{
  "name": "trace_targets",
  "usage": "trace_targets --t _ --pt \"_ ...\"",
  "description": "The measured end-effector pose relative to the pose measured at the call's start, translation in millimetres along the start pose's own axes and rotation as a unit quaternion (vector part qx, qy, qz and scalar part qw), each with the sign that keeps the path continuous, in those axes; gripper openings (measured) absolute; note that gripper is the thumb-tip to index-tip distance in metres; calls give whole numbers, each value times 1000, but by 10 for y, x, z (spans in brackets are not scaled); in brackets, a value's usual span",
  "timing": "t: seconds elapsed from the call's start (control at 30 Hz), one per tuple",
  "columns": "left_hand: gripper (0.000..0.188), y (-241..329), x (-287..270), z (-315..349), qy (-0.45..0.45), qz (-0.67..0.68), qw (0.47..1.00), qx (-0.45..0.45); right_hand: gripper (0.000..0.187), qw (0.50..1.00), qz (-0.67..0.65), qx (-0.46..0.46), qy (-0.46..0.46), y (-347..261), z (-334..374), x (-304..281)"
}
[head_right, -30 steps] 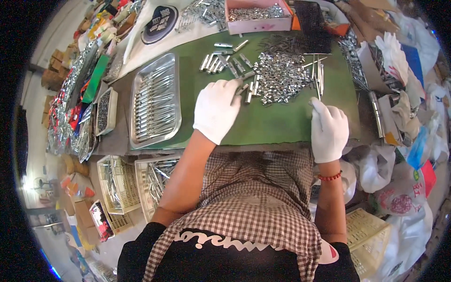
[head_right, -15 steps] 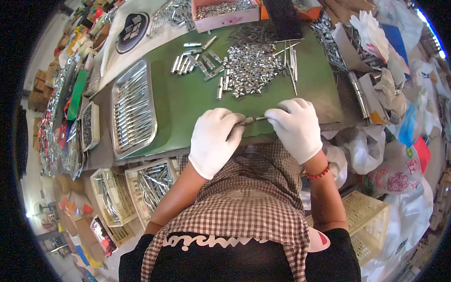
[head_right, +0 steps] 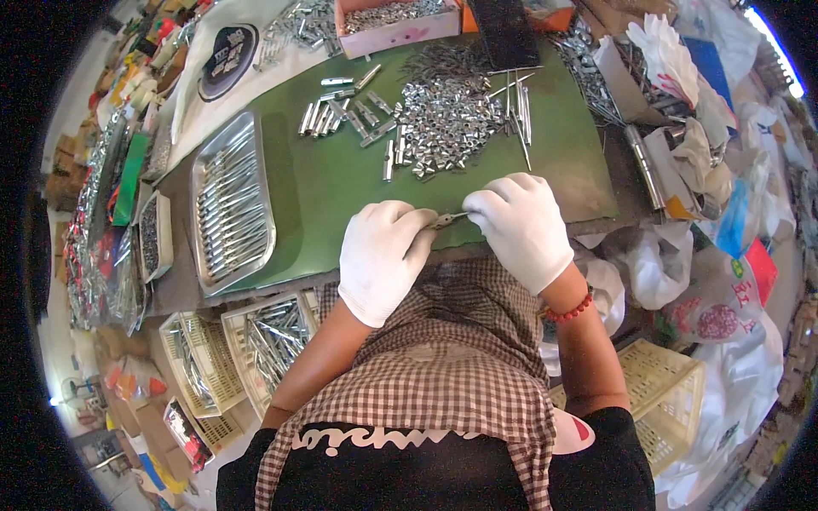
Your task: Assembling small metal tubes onto rods at a factory workbench.
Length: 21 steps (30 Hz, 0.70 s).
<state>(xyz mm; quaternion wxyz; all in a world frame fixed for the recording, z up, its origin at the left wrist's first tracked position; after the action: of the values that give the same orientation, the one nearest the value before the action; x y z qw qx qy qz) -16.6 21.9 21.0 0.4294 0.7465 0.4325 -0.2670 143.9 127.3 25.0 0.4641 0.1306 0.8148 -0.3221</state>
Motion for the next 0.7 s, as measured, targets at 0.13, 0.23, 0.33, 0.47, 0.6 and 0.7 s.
trace_targets --t 0.13,0.23,0.33,0.47,0.6,0.7 --pt "12 -7 1 5 1 4 1000 -4 15 1000 11 -12 -1 -19 -24 35" --pt "12 -13 -1 12 -1 3 1000 -9 17 999 16 -40 25 -26 -36 42" --pt "12 -29 3 13 -1 1 1000 -7 16 999 11 5 42 12 -92 -32" --pt "11 -26 9 22 6 1 1000 0 8 985 70 98 126 448 -296 -82" --pt "11 -23 2 12 11 -4 1000 2 7 977 135 119 117 633 -524 -54" --pt "10 -28 17 14 8 3 1000 -8 8 971 177 124 98 594 -565 -44"
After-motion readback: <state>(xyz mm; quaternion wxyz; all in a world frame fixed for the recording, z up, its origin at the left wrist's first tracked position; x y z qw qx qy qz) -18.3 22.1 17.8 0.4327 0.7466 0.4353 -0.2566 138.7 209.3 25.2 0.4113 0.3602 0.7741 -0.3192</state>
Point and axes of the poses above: each hand's wrist, its own z-axis away from the middle knuckle, its own x-axis out of the palm, y = z × x, the point moved 3 cm from there along -z, towards the middle knuckle, and after that the axes turned 10 degrees about x, right-handed, at the moved point
